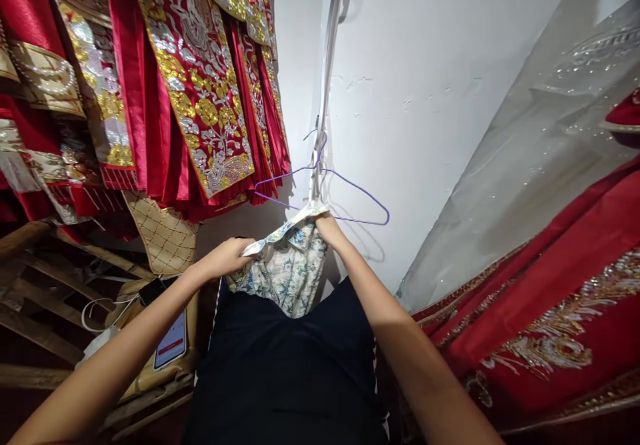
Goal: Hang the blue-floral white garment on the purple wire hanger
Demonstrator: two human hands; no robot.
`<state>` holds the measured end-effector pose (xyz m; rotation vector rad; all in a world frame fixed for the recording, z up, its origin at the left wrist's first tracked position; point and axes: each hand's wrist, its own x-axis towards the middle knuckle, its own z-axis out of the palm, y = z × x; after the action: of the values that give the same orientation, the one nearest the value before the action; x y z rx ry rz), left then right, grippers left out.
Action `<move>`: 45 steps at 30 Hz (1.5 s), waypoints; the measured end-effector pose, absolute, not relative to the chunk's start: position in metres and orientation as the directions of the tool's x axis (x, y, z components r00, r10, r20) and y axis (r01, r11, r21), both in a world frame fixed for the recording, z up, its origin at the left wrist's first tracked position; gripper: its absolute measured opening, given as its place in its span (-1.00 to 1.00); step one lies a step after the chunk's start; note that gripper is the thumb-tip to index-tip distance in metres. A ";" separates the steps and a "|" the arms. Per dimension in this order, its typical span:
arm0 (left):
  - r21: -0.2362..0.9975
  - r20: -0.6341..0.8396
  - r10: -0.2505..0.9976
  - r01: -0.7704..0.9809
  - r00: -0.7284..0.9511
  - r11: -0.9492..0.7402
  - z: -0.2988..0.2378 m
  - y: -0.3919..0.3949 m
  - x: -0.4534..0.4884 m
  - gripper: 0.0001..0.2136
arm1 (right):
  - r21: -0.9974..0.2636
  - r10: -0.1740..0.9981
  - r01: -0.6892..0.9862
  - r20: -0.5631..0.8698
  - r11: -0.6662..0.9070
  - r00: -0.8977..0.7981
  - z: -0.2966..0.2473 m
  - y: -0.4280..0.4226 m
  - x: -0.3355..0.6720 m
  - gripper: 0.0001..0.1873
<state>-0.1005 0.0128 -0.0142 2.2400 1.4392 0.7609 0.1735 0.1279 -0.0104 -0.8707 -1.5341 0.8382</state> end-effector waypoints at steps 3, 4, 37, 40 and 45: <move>0.617 0.172 0.923 0.693 0.345 -0.374 -0.020 0.022 -0.114 -0.87 | -0.843 0.869 0.213 0.487 0.494 -0.086 -0.018 0.131 0.214 -0.86; 0.623 0.177 0.923 0.687 0.341 -0.373 -0.020 0.027 -0.117 -0.87 | -0.832 0.865 0.240 0.492 0.500 -0.096 -0.018 0.130 0.227 -0.86; 0.105 0.465 0.760 0.824 0.454 -0.557 0.121 0.119 -0.074 -0.70 | -0.664 0.714 0.448 0.696 0.599 0.078 0.044 0.073 0.287 -0.10; 0.043 0.436 0.748 0.818 0.501 -0.573 0.132 0.114 -0.077 -0.67 | -0.664 0.743 0.629 0.640 0.404 0.198 0.062 0.087 0.316 -0.13; 0.045 0.418 0.791 0.860 0.446 -0.508 0.128 0.116 -0.088 -0.67 | -0.848 0.947 0.428 0.243 0.312 -0.210 0.069 0.095 0.349 -0.58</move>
<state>-0.0878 0.1158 0.1281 2.8155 1.6244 0.6545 0.3486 0.0955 0.0689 -1.2336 -1.7883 0.8271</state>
